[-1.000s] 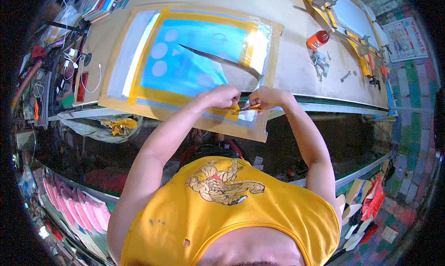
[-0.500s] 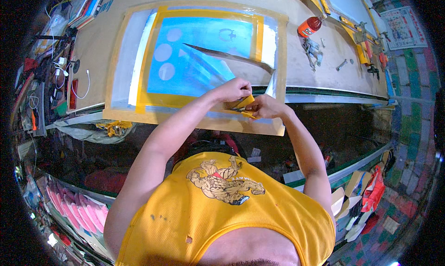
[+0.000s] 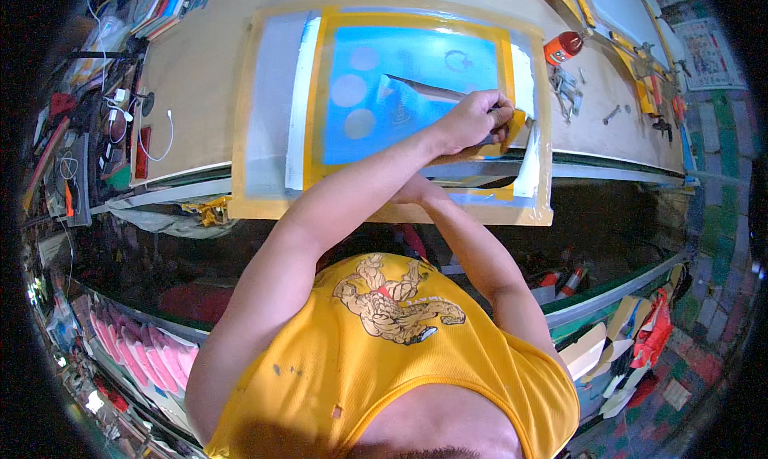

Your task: The person rubs a small rectangular block on a white cloth stretched over a frame, then pours liquid from a bottle onto the cloth and spreads it by hand. Next, they use scissors to cut away blue and yellow tape from a second frame, removing the tape strips and setting them aside.

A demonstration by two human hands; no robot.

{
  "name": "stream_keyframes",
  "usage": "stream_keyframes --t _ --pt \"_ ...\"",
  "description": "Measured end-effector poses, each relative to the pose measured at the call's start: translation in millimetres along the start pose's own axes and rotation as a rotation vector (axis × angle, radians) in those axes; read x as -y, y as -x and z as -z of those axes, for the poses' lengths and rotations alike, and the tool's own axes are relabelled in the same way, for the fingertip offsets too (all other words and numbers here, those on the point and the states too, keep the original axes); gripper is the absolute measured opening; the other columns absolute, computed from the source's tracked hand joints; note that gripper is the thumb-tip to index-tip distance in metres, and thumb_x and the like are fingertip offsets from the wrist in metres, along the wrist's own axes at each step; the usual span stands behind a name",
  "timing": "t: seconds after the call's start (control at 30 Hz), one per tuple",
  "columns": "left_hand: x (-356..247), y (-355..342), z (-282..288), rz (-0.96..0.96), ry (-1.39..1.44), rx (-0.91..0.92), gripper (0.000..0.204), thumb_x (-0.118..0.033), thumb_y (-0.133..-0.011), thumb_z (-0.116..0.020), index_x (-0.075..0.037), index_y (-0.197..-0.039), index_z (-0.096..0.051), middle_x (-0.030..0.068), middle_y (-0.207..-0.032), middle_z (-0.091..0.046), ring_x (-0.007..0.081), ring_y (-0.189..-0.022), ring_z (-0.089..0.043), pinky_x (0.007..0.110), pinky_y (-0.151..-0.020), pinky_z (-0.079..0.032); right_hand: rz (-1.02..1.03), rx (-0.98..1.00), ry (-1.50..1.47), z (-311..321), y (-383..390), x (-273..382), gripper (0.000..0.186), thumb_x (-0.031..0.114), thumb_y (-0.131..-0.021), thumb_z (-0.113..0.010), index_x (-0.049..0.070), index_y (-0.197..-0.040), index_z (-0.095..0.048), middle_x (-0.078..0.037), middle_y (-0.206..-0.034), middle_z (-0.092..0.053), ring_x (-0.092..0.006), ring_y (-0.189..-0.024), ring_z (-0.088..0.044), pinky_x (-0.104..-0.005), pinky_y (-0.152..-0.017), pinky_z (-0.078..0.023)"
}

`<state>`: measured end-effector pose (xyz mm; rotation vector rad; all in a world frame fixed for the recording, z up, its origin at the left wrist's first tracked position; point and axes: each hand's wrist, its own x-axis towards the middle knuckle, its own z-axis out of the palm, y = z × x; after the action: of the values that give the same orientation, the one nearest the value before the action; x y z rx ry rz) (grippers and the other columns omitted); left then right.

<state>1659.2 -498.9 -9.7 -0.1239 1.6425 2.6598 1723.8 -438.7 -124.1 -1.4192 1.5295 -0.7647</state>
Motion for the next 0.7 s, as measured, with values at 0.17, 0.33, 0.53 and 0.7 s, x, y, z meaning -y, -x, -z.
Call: stream_keyframes --t 0.17,0.33,0.53,0.7 --pt "5 52 123 -0.541 -1.119 -0.03 0.03 0.003 -0.083 -0.059 0.0 -0.113 -0.059 0.0169 -0.106 -0.063 0.0336 -0.104 -0.062 0.041 -0.092 -0.051 -0.377 0.041 0.024 27 12 54 0.042 0.018 -0.082 -0.074 0.0 -0.12 -0.066 -0.017 -0.106 -0.073 -0.0221 -0.095 -0.068 -0.0369 -0.087 -0.052" --pt "-1 149 204 0.07 -1.205 0.38 0.032 -0.003 -0.08 -0.066 -0.002 -0.111 -0.061 0.0148 -0.114 -0.058 0.0342 -0.111 -0.055 0.044 -0.093 -0.046 -0.326 -0.135 -0.106 13 31 44 0.043 0.01 -0.079 -0.074 -0.001 -0.12 -0.066 -0.015 -0.104 -0.074 -0.0186 -0.092 -0.068 -0.0331 -0.084 -0.052" --pt "-5 165 190 0.037 -1.361 0.385 0.029 -0.015 -0.077 -0.07 -0.001 -0.102 -0.064 0.0173 -0.104 -0.062 0.037 -0.104 -0.059 0.048 -0.087 -0.047 -0.39 -0.069 0.082 15 27 59 0.039 0.011 -0.077 -0.076 0.003 -0.115 -0.071 -0.014 -0.103 -0.074 -0.0205 -0.09 -0.069 -0.0337 -0.084 -0.053" --pt "7 147 176 0.089 -1.669 0.491 0.025 -0.024 -0.081 -0.066 0.0 -0.083 -0.069 0.0226 -0.08 -0.067 0.0418 -0.077 -0.065 0.053 -0.071 -0.051 -0.396 -0.096 0.13 7 15 75 0.04 0.017 -0.072 -0.082 0.004 -0.109 -0.073 -0.014 -0.098 -0.075 -0.0212 -0.088 -0.07 -0.0342 -0.08 -0.054"
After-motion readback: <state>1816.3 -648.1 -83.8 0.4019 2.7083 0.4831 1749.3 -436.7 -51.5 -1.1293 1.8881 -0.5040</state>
